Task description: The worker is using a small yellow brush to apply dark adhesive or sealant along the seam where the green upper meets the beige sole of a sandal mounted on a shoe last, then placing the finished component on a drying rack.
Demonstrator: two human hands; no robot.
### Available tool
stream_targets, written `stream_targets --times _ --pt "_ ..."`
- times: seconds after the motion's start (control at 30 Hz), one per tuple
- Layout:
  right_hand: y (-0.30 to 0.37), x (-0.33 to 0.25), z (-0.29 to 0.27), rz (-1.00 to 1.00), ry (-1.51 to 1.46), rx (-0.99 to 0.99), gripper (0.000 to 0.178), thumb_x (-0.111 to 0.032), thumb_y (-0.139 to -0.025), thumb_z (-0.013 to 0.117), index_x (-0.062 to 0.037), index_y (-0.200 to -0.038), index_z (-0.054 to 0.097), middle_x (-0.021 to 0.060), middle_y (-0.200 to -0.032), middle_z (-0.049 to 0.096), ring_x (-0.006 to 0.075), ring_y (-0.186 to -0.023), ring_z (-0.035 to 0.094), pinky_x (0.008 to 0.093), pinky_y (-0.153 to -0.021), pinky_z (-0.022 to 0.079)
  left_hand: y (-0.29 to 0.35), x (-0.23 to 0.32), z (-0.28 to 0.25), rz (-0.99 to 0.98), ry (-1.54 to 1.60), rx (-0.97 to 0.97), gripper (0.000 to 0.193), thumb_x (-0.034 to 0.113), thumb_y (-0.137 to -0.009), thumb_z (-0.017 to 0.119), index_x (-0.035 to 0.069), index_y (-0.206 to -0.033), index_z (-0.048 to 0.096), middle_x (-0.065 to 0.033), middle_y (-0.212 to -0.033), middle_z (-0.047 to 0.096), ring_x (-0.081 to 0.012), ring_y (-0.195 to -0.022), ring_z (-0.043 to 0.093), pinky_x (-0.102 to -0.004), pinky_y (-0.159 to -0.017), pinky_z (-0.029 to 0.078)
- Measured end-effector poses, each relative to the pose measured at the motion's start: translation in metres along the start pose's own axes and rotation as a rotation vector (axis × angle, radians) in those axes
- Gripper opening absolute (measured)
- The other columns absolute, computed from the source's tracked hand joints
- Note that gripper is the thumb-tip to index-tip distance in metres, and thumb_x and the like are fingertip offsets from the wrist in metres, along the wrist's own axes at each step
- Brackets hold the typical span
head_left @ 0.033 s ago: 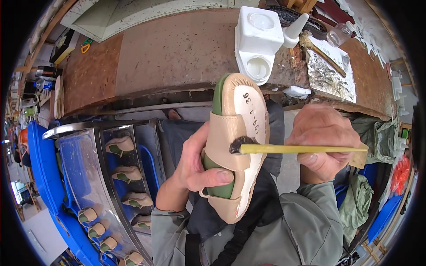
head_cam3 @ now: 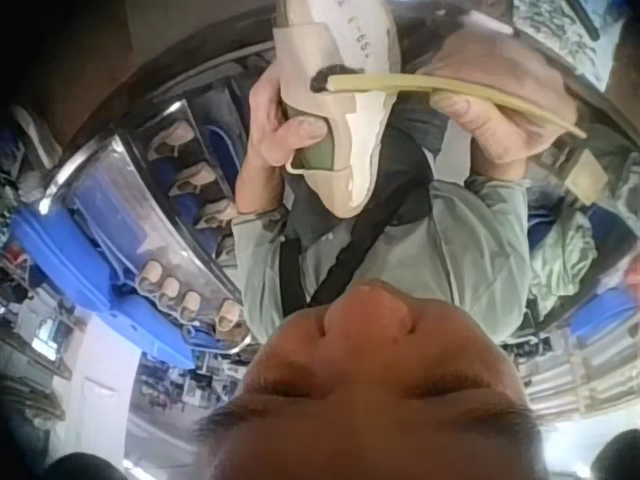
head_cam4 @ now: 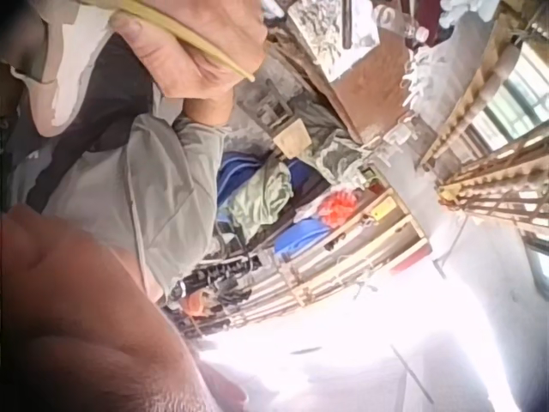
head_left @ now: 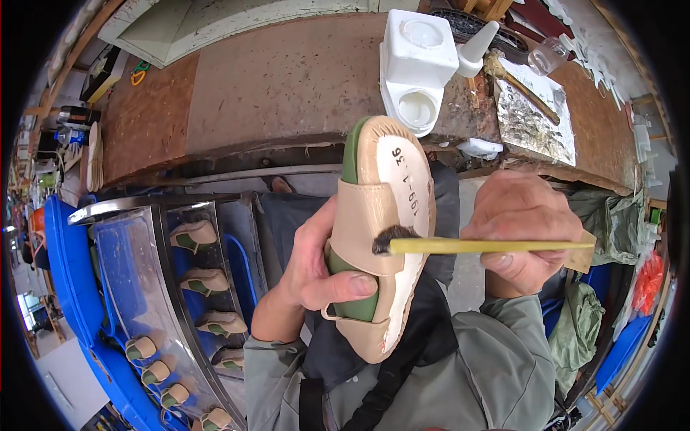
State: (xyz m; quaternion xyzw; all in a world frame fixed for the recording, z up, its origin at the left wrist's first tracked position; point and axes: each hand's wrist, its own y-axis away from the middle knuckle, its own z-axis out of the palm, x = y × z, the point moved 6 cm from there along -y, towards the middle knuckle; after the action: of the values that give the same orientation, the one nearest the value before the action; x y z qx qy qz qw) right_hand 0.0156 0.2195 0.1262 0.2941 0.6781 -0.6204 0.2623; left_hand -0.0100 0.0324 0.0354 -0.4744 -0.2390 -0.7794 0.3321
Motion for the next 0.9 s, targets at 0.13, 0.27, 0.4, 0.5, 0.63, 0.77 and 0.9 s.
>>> stream_targets --times 0.13,0.27,0.4,0.5,0.63,0.77,0.9 --pt "0.012 -0.008 -0.002 -0.037 -0.099 -0.079 0.016 -0.007 -0.068 0.074 0.0045 -0.076 0.067 0.0137 -0.065 0.064 0.0213 -0.05 0.059 0.0288 -0.047 0.045 0.002 0.003 0.007 0.025 0.051 0.03 0.082 0.028 -0.067 0.073 -0.009 -0.131 0.036 -0.0137 -0.118 0.053 -0.0196 -0.107 0.052 -0.0306 -0.095 0.037" --pt "0.012 0.001 -0.022 0.155 -0.002 0.223 0.01 -0.004 -0.073 0.069 0.0042 -0.076 0.066 0.0139 -0.07 0.065 0.0187 -0.056 0.059 0.029 -0.051 0.046 0.005 0.003 0.014 0.011 0.09 0.031 0.081 0.029 -0.069 0.07 -0.008 -0.132 0.034 -0.0138 -0.119 0.053 -0.0195 -0.108 0.052 -0.0308 -0.094 0.038" --pt "0.012 0.0 -0.007 0.106 -0.027 0.202 0.011 -0.004 -0.073 0.07 0.0034 -0.081 0.067 0.0139 -0.073 0.065 0.0194 -0.059 0.06 0.0301 -0.053 0.048 0.007 0.005 0.024 0.02 0.167 0.048 0.079 0.028 -0.074 0.067 -0.005 -0.135 0.029 -0.0143 -0.122 0.051 -0.0204 -0.109 0.052 -0.0319 -0.095 0.04" --pt "0.023 -0.01 -0.003 0.03 -0.023 0.116 0.014 -0.004 -0.072 0.072 0.0033 -0.083 0.067 0.0135 -0.072 0.065 0.0208 -0.059 0.06 0.031 -0.055 0.049 0.01 0.011 0.028 0.046 0.184 0.078 0.076 0.028 -0.079 0.064 -0.004 -0.137 0.027 -0.0145 -0.123 0.051 -0.021 -0.11 0.053 -0.0327 -0.095 0.04" --pt "0.03 -0.02 0.0 0.001 0.009 0.114 0.017 -0.006 -0.07 0.074 0.0033 -0.082 0.066 0.0136 -0.071 0.065 0.0238 -0.058 0.061 0.032 -0.055 0.049 0.014 0.016 0.032 0.066 0.215 0.09 0.072 0.027 -0.082 0.063 -0.003 -0.137 0.028 -0.0145 -0.123 0.051 -0.0204 -0.11 0.052 -0.0324 -0.095 0.041" --pt "0.036 -0.027 0.001 -0.042 0.035 0.114 0.019 -0.008 -0.07 0.075 0.0036 -0.082 0.066 0.0135 -0.071 0.065 0.0239 -0.058 0.061 0.0325 -0.053 0.049 0.016 0.017 0.034 0.084 0.208 0.096 0.067 0.026 -0.084 0.062 -0.002 -0.135 0.03 -0.0134 -0.122 0.051 -0.019 -0.108 0.053 -0.0318 -0.093 0.042" --pt "0.043 -0.034 0.002 -0.057 0.07 0.099 0.02 -0.008 -0.07 0.075 0.0037 -0.083 0.066 0.0139 -0.072 0.065 0.0239 -0.058 0.061 0.0324 -0.052 0.049 0.018 0.017 0.035 0.089 0.216 0.112 0.062 0.024 -0.085 0.062 -0.001 -0.134 0.032 -0.0119 -0.12 0.052 -0.0176 -0.106 0.054 -0.0309 -0.092 0.043"
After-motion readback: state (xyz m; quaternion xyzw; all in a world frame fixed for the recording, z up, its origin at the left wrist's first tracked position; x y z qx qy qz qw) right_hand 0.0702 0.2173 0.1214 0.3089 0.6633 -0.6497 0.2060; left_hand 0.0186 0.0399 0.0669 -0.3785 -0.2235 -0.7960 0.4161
